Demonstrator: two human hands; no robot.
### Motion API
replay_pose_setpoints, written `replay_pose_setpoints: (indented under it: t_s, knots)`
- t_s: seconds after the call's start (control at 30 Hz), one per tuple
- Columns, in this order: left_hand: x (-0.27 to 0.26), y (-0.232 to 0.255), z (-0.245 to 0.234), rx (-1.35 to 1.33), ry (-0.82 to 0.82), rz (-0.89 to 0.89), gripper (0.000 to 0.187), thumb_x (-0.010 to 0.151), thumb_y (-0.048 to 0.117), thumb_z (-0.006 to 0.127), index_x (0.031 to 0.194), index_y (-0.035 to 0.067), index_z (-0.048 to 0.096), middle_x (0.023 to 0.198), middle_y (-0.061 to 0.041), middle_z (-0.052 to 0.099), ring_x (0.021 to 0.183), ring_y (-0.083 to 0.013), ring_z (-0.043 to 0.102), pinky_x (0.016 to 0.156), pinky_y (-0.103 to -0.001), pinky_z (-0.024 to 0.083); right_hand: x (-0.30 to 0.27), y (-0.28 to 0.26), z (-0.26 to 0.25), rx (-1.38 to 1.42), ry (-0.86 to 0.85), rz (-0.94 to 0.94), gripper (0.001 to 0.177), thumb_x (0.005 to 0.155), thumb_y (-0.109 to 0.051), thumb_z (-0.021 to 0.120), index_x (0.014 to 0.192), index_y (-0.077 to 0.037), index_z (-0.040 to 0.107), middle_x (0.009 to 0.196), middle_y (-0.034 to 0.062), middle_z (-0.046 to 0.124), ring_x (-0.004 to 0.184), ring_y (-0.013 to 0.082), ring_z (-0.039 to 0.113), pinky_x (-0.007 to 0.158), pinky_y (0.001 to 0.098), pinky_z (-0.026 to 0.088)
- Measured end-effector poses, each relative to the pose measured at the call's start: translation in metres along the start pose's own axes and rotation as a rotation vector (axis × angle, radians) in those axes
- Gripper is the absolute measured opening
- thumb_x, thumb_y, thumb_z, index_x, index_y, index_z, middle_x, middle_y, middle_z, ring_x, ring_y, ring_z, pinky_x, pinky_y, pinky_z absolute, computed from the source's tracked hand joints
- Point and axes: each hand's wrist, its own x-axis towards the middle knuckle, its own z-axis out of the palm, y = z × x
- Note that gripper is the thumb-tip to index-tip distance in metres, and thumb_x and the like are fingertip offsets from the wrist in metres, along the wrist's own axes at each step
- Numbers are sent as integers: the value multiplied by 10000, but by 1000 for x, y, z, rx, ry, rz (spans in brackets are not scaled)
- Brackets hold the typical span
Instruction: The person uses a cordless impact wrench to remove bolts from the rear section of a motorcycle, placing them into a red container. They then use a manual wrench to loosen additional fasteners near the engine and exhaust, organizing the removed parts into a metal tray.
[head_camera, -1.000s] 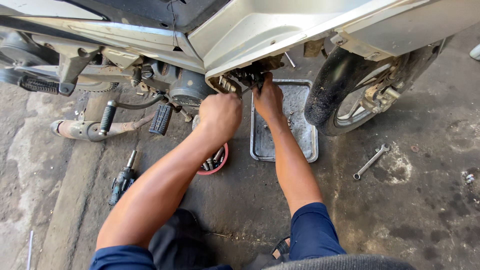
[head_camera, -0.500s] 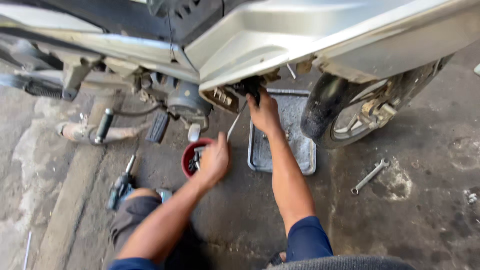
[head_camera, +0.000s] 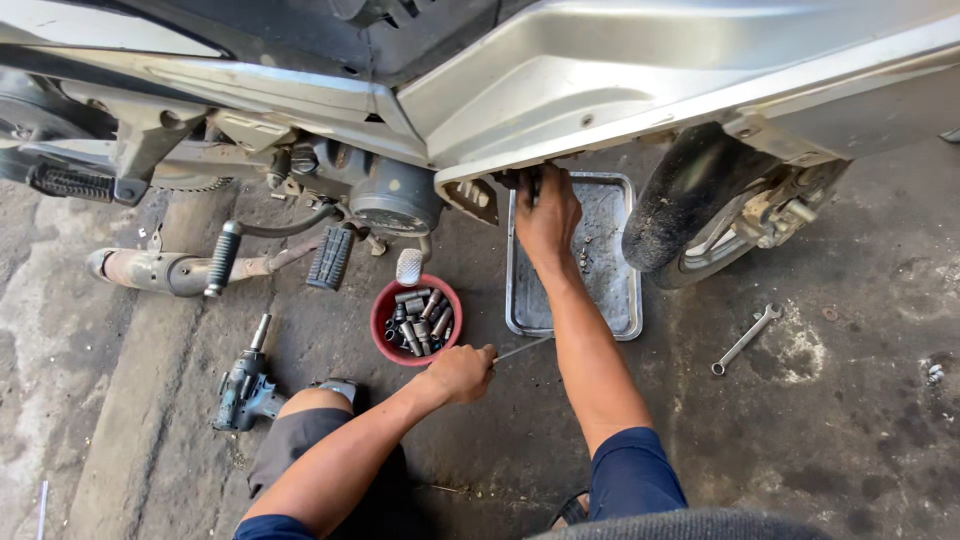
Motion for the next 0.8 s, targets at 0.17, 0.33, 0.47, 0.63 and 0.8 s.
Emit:
replay_pose_setpoints:
  t_s: [0.17, 0.33, 0.47, 0.63, 0.8]
  knots:
    - [-23, -5, 10, 168, 102, 71, 491, 917, 160, 467, 1372, 13, 579, 914, -256, 746, 874, -430, 756, 710, -544, 625, -5, -10, 0, 481, -26, 232, 336, 975, -173, 743, 1220, -37, 558, 1049, 115, 599, 864, 219, 674, 792, 388, 585]
    - [-36, -15, 45, 92, -31, 63, 428, 967, 133, 420, 1329, 8, 611, 925, -289, 746, 880, -446, 754, 721, -554, 622, -1, -26, -3, 275, -28, 326, 330, 1013, -379, 607, 984, -50, 600, 633, 67, 556, 534, 258, 557, 430, 365, 438]
    - [-47, -25, 70, 256, -337, 160, 511, 936, 78, 539, 1440, 29, 466, 1226, -224, 666, 1082, -391, 689, 841, -491, 583, -11, -26, -4, -35, 33, -34, 361, 864, -10, 647, 1211, -64, 565, 1146, 200, 512, 954, 471, 612, 739, 574, 494]
    - [-45, -19, 92, 212, -376, 162, 501, 930, 108, 576, 1419, 29, 496, 1298, -195, 658, 1173, -359, 668, 918, -457, 562, 1, -25, -5, 276, -127, 640, 506, 1015, -580, 456, 1023, -84, 555, 704, 68, 585, 465, 159, 451, 404, 368, 323]
    - [-50, -19, 85, -40, -242, 95, 467, 868, 88, 614, 1329, 35, 563, 1256, -208, 685, 1146, -382, 684, 896, -473, 577, -6, -7, 14, 178, 19, -111, 529, 832, 67, 633, 1351, 64, 528, 1270, 319, 559, 1147, 483, 595, 1010, 507, 481]
